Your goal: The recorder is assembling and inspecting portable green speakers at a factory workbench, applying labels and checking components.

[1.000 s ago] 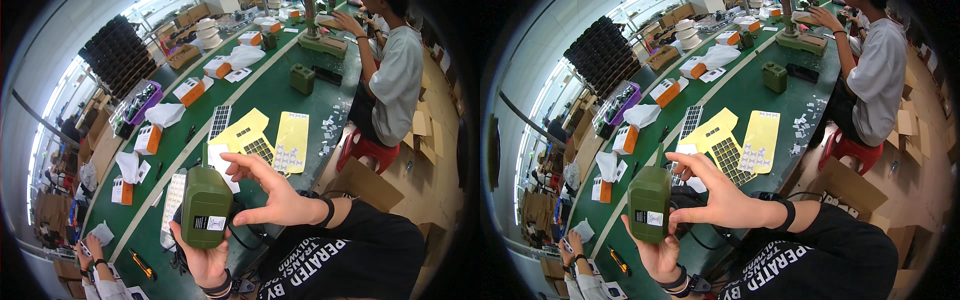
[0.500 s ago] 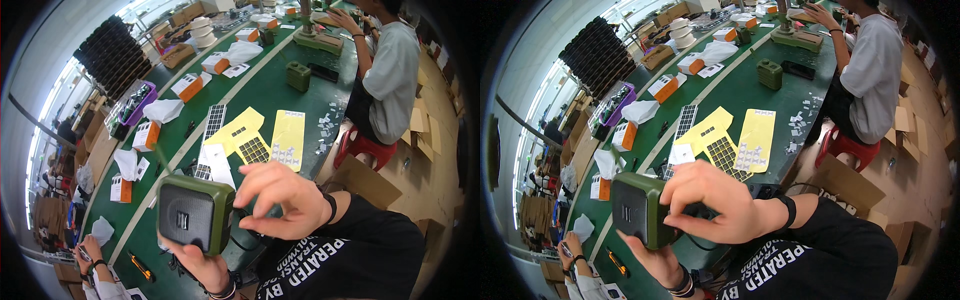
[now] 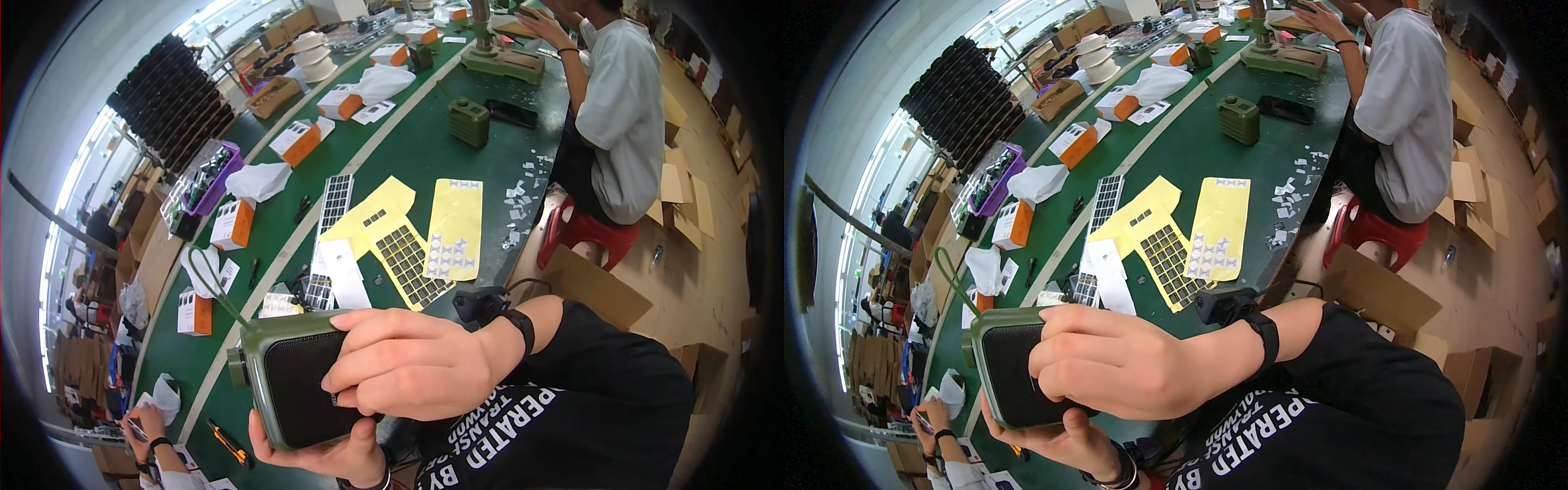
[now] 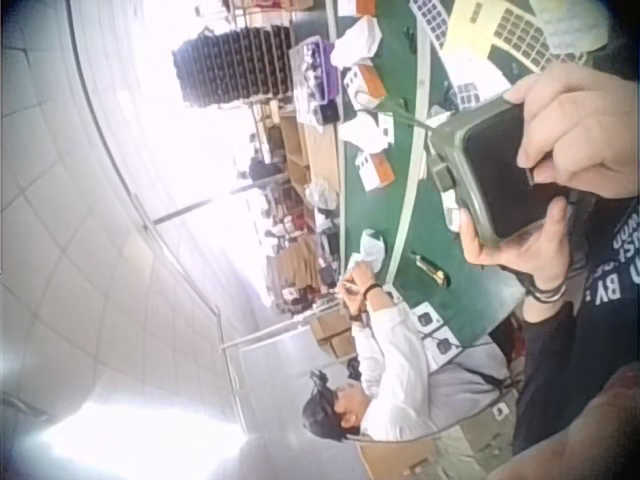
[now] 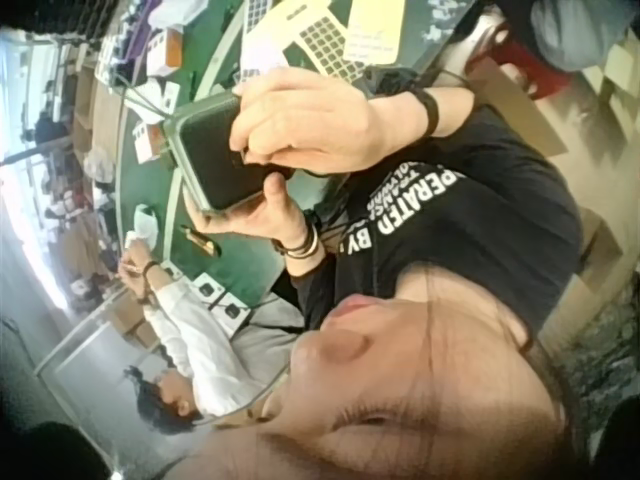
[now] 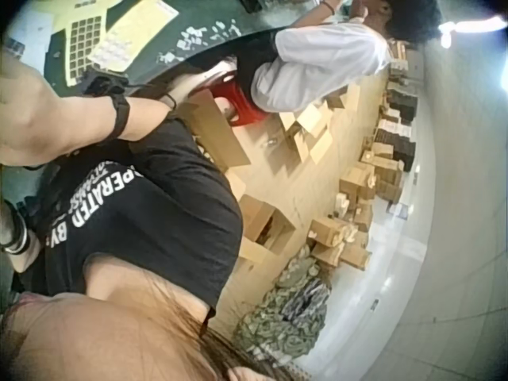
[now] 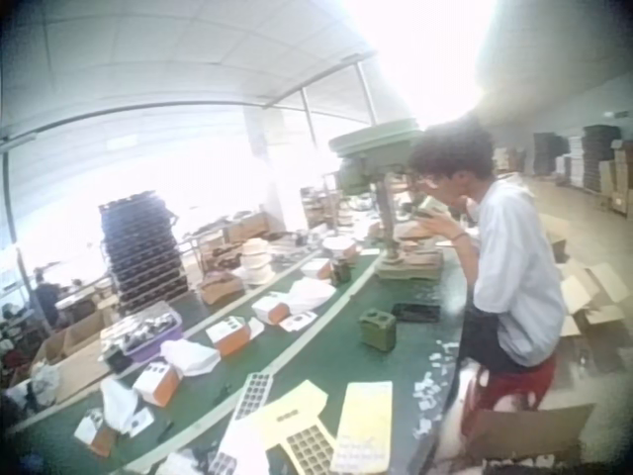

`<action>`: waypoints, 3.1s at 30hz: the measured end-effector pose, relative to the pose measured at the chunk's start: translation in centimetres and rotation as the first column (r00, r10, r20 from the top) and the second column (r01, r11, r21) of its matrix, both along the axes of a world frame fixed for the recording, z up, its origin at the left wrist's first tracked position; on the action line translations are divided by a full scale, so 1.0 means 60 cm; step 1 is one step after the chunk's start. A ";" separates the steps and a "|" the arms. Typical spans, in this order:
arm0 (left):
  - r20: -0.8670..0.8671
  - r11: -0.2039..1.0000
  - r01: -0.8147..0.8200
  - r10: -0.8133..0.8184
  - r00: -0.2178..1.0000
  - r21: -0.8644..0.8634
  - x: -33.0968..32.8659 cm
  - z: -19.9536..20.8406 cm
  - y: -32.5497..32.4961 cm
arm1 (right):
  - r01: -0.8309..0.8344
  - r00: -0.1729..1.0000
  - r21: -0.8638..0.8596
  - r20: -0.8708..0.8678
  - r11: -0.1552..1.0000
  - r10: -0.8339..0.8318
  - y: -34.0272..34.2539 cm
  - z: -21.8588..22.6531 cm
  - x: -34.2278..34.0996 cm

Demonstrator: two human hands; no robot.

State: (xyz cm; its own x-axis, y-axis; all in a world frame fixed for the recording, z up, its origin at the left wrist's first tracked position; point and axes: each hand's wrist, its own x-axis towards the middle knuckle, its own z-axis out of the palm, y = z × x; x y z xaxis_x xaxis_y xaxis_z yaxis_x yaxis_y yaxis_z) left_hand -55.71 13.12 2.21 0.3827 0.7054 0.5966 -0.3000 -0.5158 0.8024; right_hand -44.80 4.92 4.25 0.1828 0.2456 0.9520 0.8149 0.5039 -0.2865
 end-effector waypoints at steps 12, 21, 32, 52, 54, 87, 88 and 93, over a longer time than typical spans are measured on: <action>0.149 0.990 -0.049 0.029 0.988 0.131 -0.012 -0.024 0.020 | 0.079 0.996 0.038 -0.037 0.996 -0.077 0.008 -0.014 -0.026; 0.169 0.988 -0.023 -0.004 0.986 0.156 -0.018 -0.020 0.032 | -0.066 0.991 -0.118 -0.123 0.991 0.051 0.006 -0.001 -0.016; -0.024 0.978 0.178 -0.182 0.983 -0.108 -0.026 0.000 0.036 | 0.173 0.981 -0.091 -0.073 0.981 -0.180 0.015 0.016 -0.018; -0.075 0.932 0.301 -0.321 0.944 -0.203 -0.036 0.014 0.052 | -0.242 0.925 -0.306 -0.360 0.921 0.124 0.007 0.045 0.005; -0.072 0.929 0.312 -0.331 0.941 -0.197 -0.039 0.014 0.057 | -0.222 0.930 -0.346 -0.355 0.912 0.092 0.010 0.048 0.001; -0.019 0.982 0.145 -0.148 0.989 -0.124 -0.045 0.003 0.055 | -0.342 0.853 -0.383 -0.510 0.858 0.113 0.030 0.019 -0.023; -0.092 0.988 0.147 -0.152 0.984 -0.055 -0.052 0.000 0.059 | -0.357 0.844 -0.352 -0.518 0.865 0.137 0.034 0.018 -0.019; -0.061 0.987 0.155 -0.158 0.986 -0.048 -0.052 -0.003 0.062 | -0.572 0.610 -0.116 -0.722 0.812 0.327 0.047 0.010 -0.020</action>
State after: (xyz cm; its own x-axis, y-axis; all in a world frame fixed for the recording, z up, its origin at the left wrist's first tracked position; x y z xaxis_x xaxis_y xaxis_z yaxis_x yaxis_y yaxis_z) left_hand -58.82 16.85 2.00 0.5271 0.6581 0.5376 -0.3215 -0.4312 0.8430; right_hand -46.03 7.74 4.83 0.4930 0.7194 0.4894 0.0518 0.5372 -0.8419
